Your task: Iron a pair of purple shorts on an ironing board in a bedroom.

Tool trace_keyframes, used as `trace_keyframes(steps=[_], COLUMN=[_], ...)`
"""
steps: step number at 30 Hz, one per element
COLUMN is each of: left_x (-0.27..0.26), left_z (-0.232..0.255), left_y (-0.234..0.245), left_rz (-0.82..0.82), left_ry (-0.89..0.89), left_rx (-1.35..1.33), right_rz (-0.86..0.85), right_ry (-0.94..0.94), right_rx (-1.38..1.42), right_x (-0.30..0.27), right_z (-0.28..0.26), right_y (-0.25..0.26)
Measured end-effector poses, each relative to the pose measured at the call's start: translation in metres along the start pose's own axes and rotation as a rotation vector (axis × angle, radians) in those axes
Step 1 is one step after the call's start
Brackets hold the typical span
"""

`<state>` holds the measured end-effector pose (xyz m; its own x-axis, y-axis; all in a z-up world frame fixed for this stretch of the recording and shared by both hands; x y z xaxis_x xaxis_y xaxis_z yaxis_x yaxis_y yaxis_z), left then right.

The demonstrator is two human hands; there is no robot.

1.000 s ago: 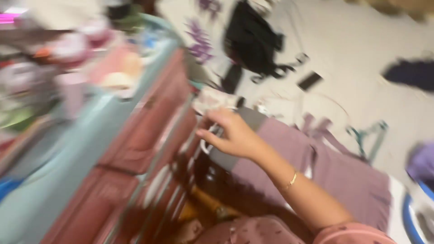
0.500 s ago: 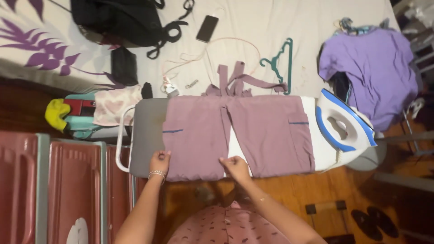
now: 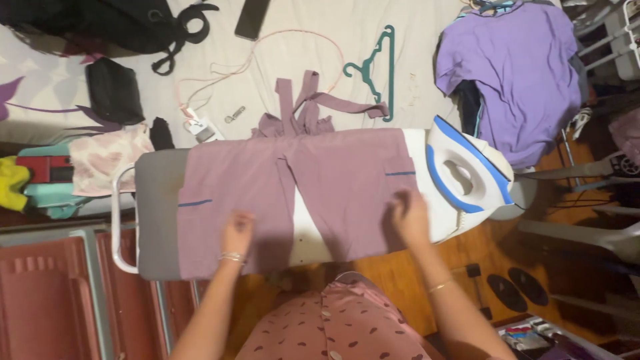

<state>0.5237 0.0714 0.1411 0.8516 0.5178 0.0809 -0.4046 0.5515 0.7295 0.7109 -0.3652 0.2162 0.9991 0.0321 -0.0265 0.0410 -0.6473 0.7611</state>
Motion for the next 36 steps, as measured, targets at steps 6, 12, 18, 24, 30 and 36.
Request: trace_keyframes(steps=[6,12,18,24,30,36], left_x=[-0.042,-0.066,-0.081,-0.029,0.074,0.116], left_z=[0.081,0.082,0.087,0.071,0.069,0.064], left_y=[-0.132,-0.158,-0.133,-0.148,-0.156,-0.141], left_rz=[-0.368,-0.45,-0.514,-0.341,0.001,-0.057], left_ry=[0.671,0.553,0.808,0.69,0.159,0.277], left_rx=[-0.728,-0.649,-0.747,-0.72,-0.965,-1.077], right_rz=[0.169,-0.008,-0.181,-0.495,-0.698,-0.631], right_ry=[-0.097,-0.238,-0.554,-0.613,-0.632,-0.494], right_rx=[-0.204,-0.393,-0.354,-0.061,-0.132,-0.109], right_x=[0.068,0.08,0.078,0.006,-0.055,-0.038], right_z=[0.064,0.083,0.036,0.001,-0.041,-0.095], right_y=[0.053,0.057,0.161,0.133,0.044,-0.003])
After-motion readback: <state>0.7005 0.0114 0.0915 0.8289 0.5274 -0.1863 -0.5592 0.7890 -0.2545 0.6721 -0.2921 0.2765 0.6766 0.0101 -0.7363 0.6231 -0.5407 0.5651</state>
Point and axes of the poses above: each hand's wrist, its own x-axis towards the middle knuckle, its own y-axis out of the back of the hand, z = x × y, the point moved 4 cm from there along x, towards the middle knuckle, and after that the axes turned 13 degrees about -y, right-handed, at the moved point
